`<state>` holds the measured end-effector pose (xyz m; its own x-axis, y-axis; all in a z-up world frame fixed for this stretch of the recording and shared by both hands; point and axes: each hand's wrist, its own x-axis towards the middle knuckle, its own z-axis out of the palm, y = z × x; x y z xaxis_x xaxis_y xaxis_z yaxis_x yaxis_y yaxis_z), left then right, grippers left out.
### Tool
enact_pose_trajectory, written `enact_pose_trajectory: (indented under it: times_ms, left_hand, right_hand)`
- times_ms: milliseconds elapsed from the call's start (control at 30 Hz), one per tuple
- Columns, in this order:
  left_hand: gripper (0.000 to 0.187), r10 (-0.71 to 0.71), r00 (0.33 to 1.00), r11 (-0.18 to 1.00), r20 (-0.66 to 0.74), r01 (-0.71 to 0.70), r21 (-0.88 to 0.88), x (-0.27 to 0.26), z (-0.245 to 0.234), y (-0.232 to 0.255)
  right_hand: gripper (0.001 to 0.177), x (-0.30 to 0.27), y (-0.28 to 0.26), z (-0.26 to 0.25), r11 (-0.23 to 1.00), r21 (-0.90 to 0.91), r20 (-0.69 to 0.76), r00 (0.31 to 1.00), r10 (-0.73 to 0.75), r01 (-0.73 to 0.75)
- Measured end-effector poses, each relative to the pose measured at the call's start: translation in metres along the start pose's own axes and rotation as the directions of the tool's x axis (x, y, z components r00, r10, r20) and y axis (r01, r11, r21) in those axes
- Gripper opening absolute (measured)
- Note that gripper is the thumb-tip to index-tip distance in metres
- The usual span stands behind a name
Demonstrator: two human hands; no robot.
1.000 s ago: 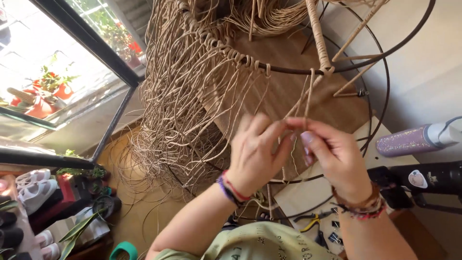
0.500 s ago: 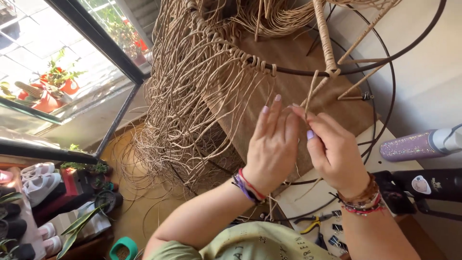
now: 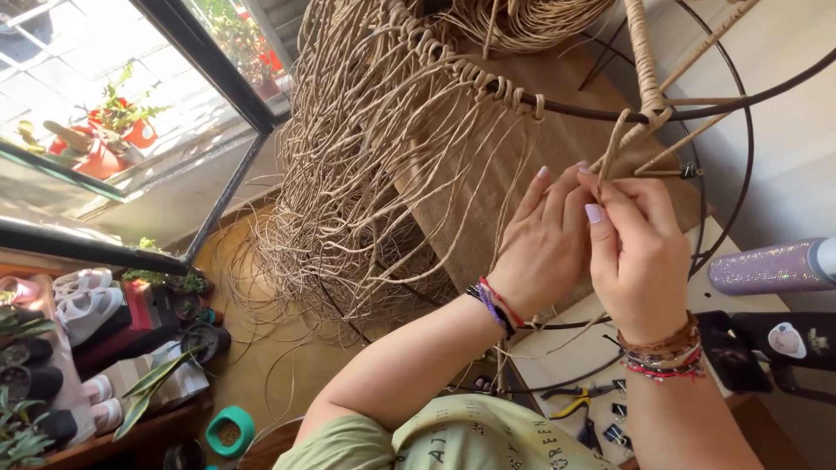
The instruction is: Weaving thin strips of material onto a metal furniture frame to create a textured surface.
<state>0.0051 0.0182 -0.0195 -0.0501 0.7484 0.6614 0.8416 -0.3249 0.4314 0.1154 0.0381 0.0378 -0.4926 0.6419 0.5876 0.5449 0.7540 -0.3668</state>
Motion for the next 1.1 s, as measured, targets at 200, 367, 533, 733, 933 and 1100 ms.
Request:
enact_pose_trajectory:
  times_ms: [200,367,533,733,933,1100]
  left_hand:
    - [0.005,0.060,0.983,0.959,0.176,-0.007,-0.284,-0.015,-0.041,-0.003]
    - [0.016,0.316,0.883,0.789,0.346,-0.043,-0.613,0.002,-0.113,-0.005]
    - [0.035,0.452,0.866,0.773,0.212,-0.262,-0.579,0.053,-0.115,-0.022]
    - [0.017,0.172,0.985,0.902,0.012,-0.152,-0.405,0.087,-0.084,-0.010]
    - [0.019,-0.017,1.000,0.923,0.015,0.021,-0.384,0.084,-0.079,-0.006]
    - [0.023,0.103,0.916,0.949,-0.389,-0.207,-0.238,0.034,-0.079,-0.016]
  right_hand:
    - [0.039,-0.002,-0.009,-0.007,0.991,0.123,0.124,0.992,0.030,-0.046]
    - [0.054,-0.004,-0.014,-0.024,0.972,0.209,0.236,0.970,0.057,-0.108]
    - [0.031,-0.022,0.012,-0.007,0.977,0.211,0.275,0.957,-0.089,0.031]
    - [0.019,-0.033,0.026,0.020,0.976,-0.216,-0.020,1.000,0.003,-0.007]
    - [0.033,-0.026,0.029,0.016,0.964,-0.246,-0.346,0.920,-0.184,0.100]
    - [0.011,-0.016,0.034,-0.008,0.994,0.083,-0.029,0.997,-0.065,0.067]
